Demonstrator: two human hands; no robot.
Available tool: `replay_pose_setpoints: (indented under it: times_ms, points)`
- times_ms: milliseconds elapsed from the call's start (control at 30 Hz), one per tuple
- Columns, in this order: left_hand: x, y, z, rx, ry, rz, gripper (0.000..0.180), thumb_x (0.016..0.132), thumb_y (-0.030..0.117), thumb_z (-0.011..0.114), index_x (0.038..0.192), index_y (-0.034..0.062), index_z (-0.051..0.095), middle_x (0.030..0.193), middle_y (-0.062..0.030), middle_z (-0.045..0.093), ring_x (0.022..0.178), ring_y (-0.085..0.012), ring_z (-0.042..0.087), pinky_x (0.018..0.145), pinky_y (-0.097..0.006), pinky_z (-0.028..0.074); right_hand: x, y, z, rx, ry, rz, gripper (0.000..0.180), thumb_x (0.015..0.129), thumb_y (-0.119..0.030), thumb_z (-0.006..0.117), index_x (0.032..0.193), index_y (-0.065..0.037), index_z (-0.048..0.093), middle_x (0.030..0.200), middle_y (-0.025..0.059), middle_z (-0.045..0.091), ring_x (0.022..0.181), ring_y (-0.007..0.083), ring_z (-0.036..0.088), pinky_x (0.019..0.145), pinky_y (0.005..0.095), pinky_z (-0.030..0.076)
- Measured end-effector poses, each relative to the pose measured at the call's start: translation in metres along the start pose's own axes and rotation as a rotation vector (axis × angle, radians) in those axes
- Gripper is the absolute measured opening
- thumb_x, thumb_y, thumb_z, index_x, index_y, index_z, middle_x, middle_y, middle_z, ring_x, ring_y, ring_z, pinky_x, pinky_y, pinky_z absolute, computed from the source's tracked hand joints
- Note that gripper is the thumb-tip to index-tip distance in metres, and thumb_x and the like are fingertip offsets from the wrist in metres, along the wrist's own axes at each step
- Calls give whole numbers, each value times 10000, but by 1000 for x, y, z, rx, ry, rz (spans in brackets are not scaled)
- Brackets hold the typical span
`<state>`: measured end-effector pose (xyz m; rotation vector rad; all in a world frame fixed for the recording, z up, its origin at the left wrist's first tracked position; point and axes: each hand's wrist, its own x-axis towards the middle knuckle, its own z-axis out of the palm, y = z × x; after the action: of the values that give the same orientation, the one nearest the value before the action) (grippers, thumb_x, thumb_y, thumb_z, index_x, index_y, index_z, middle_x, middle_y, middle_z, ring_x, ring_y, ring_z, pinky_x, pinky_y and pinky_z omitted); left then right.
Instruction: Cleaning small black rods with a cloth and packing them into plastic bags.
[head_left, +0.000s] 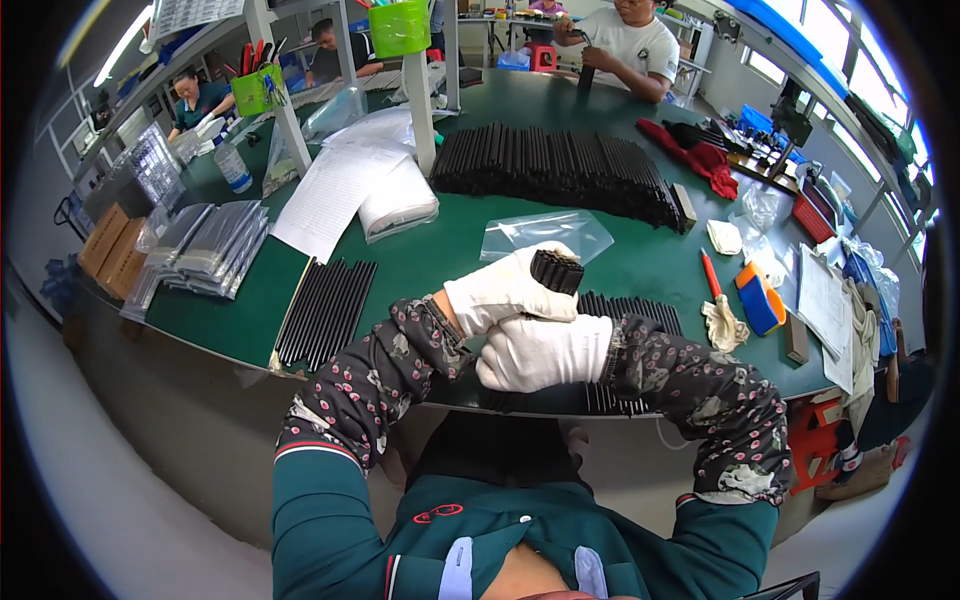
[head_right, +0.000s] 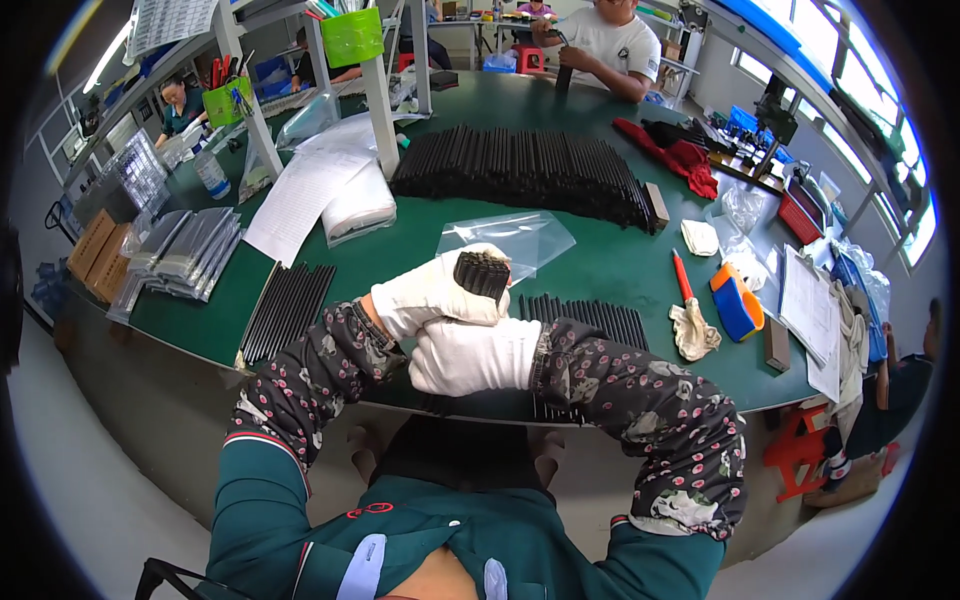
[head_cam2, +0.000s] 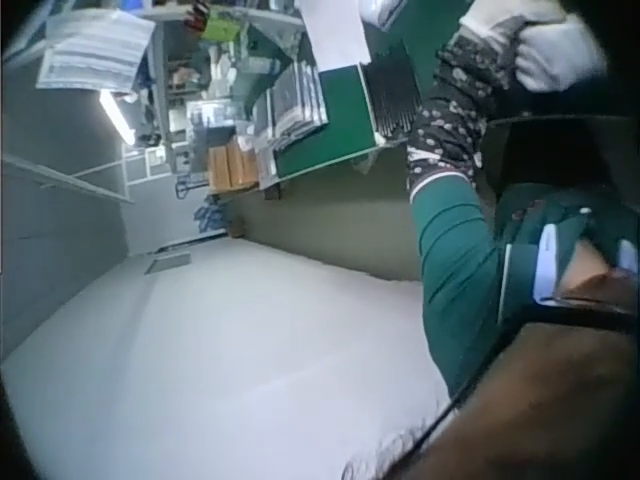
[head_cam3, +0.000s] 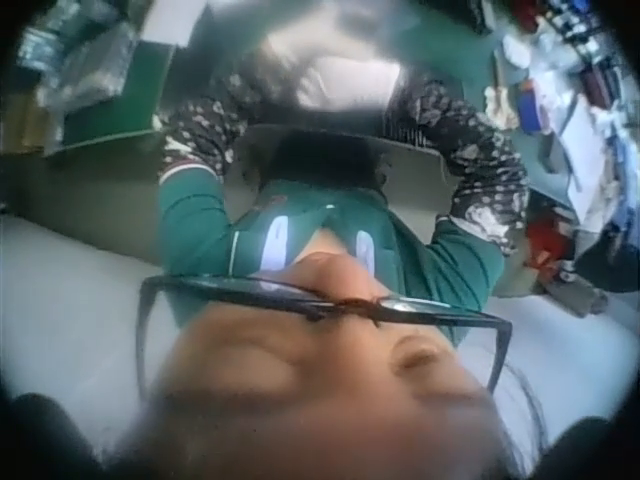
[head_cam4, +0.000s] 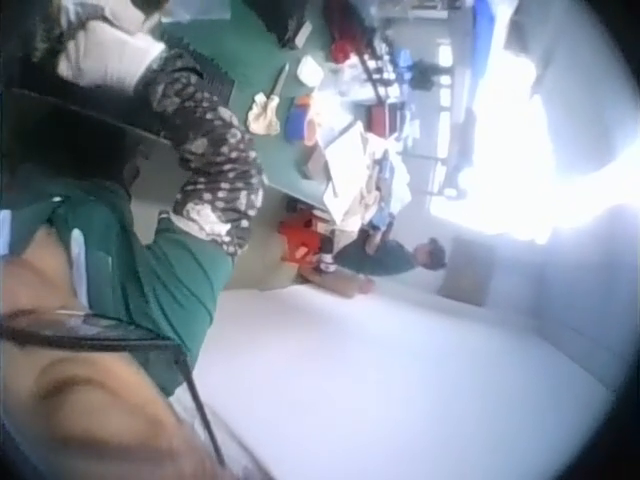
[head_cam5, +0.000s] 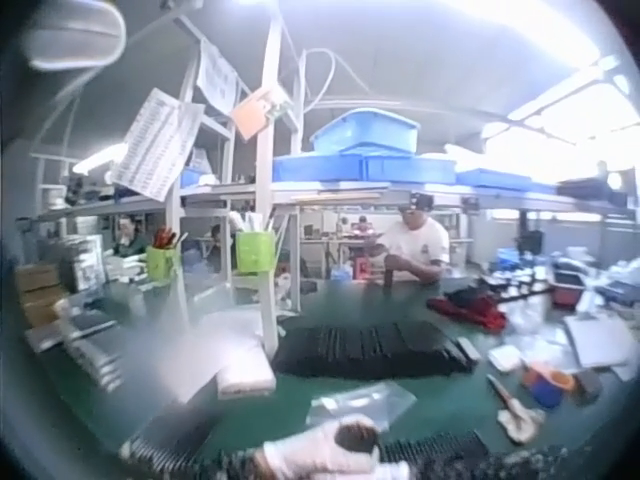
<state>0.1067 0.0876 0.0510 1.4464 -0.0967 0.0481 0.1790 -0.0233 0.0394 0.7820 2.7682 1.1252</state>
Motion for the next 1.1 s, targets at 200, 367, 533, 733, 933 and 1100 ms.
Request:
replay_pose_setpoints:
  times_ms: [200, 367, 533, 733, 933, 1100]
  points:
    - [3, 8, 8, 538, 173, 461, 464, 667, 23, 762, 1061, 37, 517, 861, -7, 586, 801, -67, 568, 764, -248, 486, -9, -5, 26, -169, -142, 114, 135, 723, -160, 577, 761, -31, 567, 732, 74, 590, 712, 237, 604, 673, 333, 498]
    - [-4, -17, 7, 520, 206, 499, 433, 683, 5, 748, 1048, 48, 517, 872, -7, 611, 803, -68, 594, 750, -229, 501, -12, -20, 31, -37, -97, 246, 84, 723, -124, 575, 761, -51, 589, 740, 57, 593, 719, 218, 600, 651, 324, 503]
    - [-5, -18, 7, 290, 173, 387, 395, 721, 3, 719, 1043, 58, 496, 849, -6, 608, 771, -68, 596, 723, -235, 507, -6, -17, -16, 461, -27, 236, 109, 751, -165, 537, 746, -58, 559, 777, 26, 545, 795, 186, 559, 705, 288, 482]
    - [9, -64, -8, 16, 150, 686, 500, 756, 131, 703, 1205, 66, 494, 1124, -51, 540, 1096, -159, 494, 928, -319, 426, 25, 30, -72, 227, 230, 675, 232, 716, -254, 609, 762, -29, 576, 781, 103, 570, 810, 285, 575, 696, 393, 478]
    - [13, -63, -18, 968, 322, 612, 510, 726, 130, 710, 1192, 51, 520, 1094, -66, 594, 1037, -188, 572, 891, -314, 464, 14, 71, -38, 829, -379, 1161, 309, 885, -292, 502, 1024, -76, 675, 941, 174, 671, 870, 340, 637, 805, 409, 492]
    - [10, -53, 1, 567, 409, 585, 303, 692, 78, 699, 970, 33, 587, 868, -75, 643, 804, -193, 639, 727, -313, 506, -8, 85, -18, 1135, -201, 1256, 321, 906, -251, 487, 904, 24, 652, 822, 101, 657, 780, 188, 606, 768, 305, 473]
